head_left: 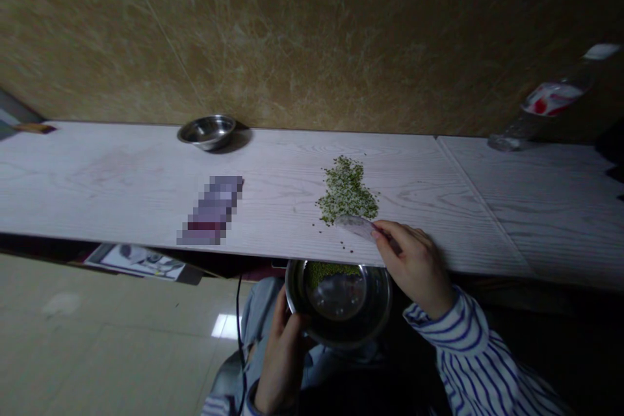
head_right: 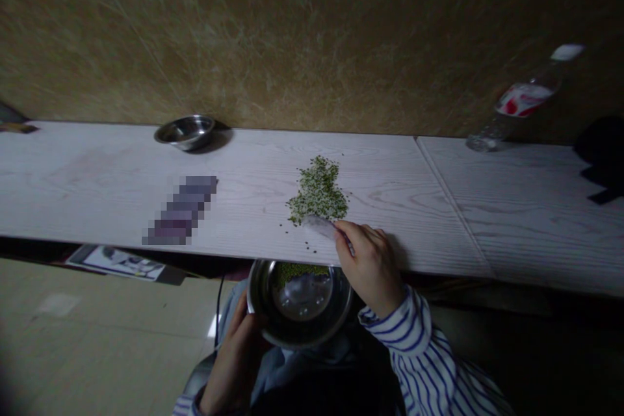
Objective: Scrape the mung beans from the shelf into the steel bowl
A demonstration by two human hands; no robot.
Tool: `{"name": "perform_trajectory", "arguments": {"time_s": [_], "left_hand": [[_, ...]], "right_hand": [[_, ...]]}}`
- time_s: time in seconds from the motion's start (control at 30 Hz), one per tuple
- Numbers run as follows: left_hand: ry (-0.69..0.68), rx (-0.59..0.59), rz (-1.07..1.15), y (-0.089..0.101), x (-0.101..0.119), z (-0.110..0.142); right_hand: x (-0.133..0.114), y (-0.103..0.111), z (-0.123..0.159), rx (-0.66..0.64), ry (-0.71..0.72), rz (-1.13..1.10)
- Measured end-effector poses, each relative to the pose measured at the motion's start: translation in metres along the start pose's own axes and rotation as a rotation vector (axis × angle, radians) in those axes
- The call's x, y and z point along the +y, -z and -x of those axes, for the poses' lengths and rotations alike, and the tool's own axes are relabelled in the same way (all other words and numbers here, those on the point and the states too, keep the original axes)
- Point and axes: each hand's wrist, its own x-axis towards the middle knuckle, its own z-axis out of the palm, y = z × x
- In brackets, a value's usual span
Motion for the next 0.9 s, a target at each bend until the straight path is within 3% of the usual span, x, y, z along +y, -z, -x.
{"name": "perform_trajectory", "arguments": {"time_s": [0.9], "left_hand": [[0.009,-0.035,0.030,0.001,0.006,0.000]], "right_hand": [[-0.001,-0.009,-0.005,-0.035,0.021,-0.055]]}}
